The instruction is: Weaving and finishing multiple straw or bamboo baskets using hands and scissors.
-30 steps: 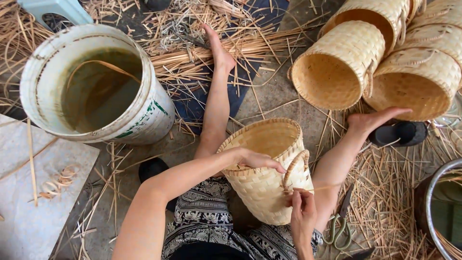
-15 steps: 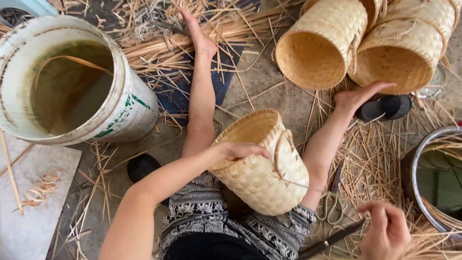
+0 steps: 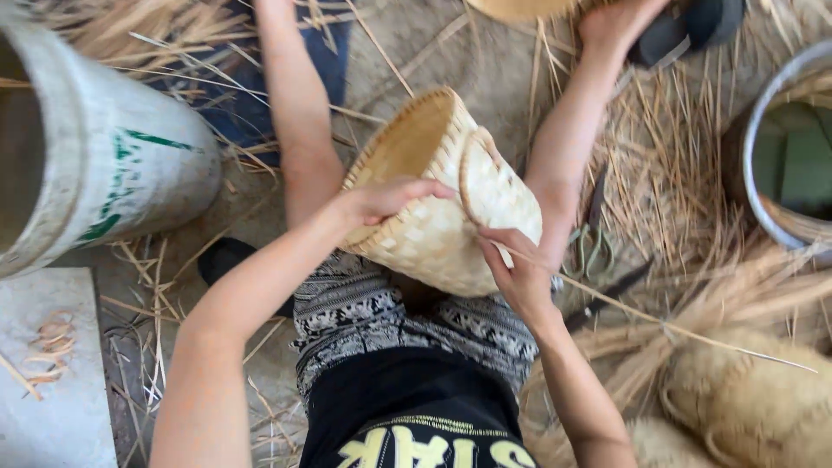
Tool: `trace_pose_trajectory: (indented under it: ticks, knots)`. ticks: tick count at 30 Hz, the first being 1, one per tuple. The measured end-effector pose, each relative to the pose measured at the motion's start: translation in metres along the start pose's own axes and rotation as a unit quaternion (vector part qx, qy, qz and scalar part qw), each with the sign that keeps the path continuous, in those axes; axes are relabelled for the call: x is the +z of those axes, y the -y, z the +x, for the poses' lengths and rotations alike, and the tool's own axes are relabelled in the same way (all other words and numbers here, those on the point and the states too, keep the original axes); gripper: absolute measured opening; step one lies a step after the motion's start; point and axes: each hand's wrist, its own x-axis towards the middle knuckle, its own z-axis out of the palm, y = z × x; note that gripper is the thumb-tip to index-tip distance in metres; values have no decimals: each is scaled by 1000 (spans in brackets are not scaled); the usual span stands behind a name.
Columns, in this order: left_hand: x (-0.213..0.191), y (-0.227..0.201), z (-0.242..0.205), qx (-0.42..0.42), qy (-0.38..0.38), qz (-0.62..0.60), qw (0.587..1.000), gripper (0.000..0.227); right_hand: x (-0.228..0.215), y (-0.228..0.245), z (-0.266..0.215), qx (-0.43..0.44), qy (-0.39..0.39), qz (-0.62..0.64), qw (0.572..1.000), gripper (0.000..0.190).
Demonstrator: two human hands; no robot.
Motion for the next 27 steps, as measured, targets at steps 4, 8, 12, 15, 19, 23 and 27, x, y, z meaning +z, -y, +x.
trace_pose_trajectory:
  ticks: [4,8,12,15,19,23,27]
  knots:
    - [12,-15,-21,-36,-1,-38,999,61,3,7,-15,-58,-53,-41,996,19]
    - [10,-17,-32,-49,-39,-36,997,57,2,1,-18,-134,-63,-57,987,24]
    - [5,-6,-35,-35,-17,-73,997,58,-6,-16,-13,-129,-30,-40,990,22]
    - [9,-11,-38,-39,-29,-95,994,57,-14,-18,-1,-103,-1,7,995,17]
    - [12,-16,-41,-39,-39,-53,997,56,-27,-2,21,-114,52,20,992,13]
    - [17,-15,-43,-40,-34,-33,998,57,-25,-3,40,-124,104,22,987,11]
    - [11,-11,-38,-39,-35,-66,996,59,-21,-31,56,-67,134,82,985,11]
